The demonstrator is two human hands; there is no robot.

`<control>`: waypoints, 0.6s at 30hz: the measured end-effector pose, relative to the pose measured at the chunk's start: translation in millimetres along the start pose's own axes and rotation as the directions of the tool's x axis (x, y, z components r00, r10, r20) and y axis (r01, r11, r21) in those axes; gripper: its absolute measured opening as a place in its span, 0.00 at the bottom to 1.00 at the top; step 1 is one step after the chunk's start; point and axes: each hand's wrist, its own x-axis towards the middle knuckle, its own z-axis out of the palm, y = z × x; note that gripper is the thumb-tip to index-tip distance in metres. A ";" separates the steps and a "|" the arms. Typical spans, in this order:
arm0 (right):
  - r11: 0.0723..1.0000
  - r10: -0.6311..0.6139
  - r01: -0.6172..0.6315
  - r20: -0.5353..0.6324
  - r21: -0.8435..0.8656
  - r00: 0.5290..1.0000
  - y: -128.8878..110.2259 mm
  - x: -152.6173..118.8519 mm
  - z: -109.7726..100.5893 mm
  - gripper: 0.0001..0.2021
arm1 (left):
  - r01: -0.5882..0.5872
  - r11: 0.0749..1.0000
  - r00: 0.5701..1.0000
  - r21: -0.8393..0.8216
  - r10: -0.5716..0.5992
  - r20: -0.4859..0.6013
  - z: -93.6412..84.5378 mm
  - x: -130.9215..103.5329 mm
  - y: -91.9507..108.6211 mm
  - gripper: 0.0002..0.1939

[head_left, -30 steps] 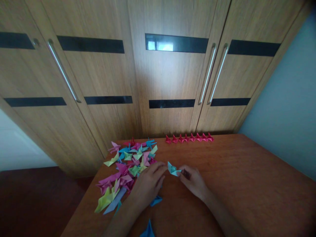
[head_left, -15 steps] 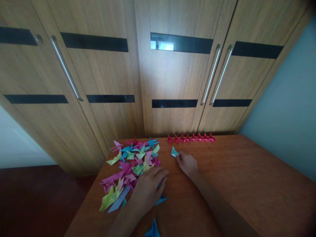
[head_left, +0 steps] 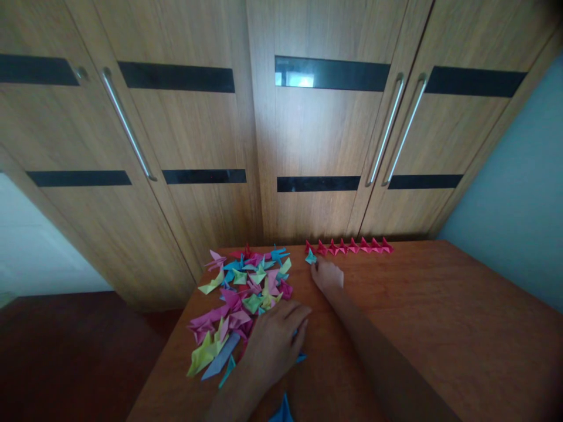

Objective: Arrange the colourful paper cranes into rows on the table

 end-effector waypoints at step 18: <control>1.000 -0.018 0.018 -0.008 0.021 1.000 3.6 -15.2 -3.5 0.15 | -0.009 1.000 0.999 0.017 0.009 -0.035 1.2 0.5 -4.5 0.14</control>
